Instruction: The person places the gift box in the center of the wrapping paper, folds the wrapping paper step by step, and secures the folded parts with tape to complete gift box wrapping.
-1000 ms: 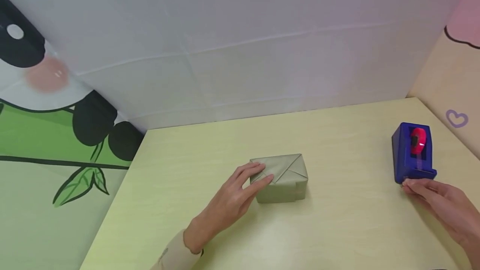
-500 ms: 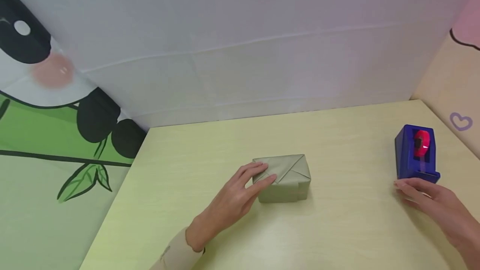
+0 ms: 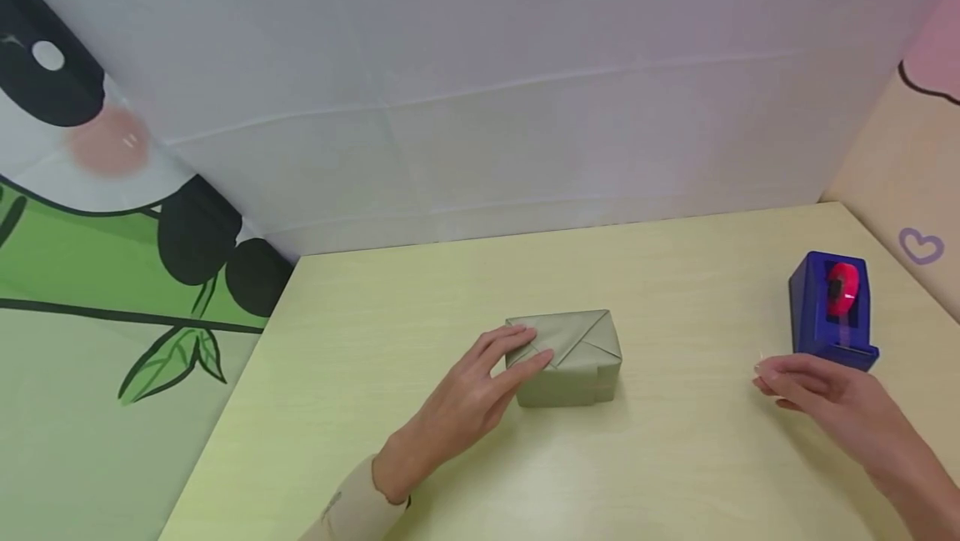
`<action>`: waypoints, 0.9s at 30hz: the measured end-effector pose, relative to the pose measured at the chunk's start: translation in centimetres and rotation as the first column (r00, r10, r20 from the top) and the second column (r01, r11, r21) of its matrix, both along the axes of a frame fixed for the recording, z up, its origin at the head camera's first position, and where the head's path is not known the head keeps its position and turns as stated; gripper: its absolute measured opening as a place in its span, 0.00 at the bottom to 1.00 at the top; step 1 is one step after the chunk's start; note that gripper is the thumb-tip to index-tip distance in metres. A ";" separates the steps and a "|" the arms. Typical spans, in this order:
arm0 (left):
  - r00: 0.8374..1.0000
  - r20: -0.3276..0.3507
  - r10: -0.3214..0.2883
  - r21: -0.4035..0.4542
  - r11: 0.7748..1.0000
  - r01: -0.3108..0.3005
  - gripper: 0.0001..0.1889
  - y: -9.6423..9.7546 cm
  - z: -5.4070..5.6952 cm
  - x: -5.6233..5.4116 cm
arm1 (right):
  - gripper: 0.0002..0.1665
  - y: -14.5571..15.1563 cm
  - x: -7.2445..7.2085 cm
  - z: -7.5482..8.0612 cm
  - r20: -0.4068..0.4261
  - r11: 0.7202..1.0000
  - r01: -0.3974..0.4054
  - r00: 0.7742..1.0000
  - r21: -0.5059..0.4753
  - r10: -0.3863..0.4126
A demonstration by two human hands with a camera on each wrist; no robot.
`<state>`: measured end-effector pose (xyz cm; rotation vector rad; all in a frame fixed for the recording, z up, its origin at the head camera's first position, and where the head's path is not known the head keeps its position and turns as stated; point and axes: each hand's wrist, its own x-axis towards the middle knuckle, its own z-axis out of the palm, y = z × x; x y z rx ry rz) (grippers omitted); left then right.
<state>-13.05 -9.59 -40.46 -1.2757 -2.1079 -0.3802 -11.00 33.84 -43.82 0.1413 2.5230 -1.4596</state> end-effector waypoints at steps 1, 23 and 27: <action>1.000 0.000 0.001 0.000 1.000 -0.001 0.21 0.0 0.0 0.0 | 0.29 -0.3 0.0 0.1 -0.005 1.000 0.008 1.000 0.006 -0.008; 1.000 -0.007 0.004 -0.004 1.000 -0.004 0.21 -0.1 -0.1 0.1 | 0.28 -4.7 1.1 2.7 -0.123 0.997 -0.012 0.992 0.073 0.021; 1.000 -0.009 0.004 -0.003 1.000 -0.004 0.22 -0.1 -0.1 0.1 | 0.31 -5.5 1.2 3.2 -0.135 0.993 -0.031 0.990 0.118 0.047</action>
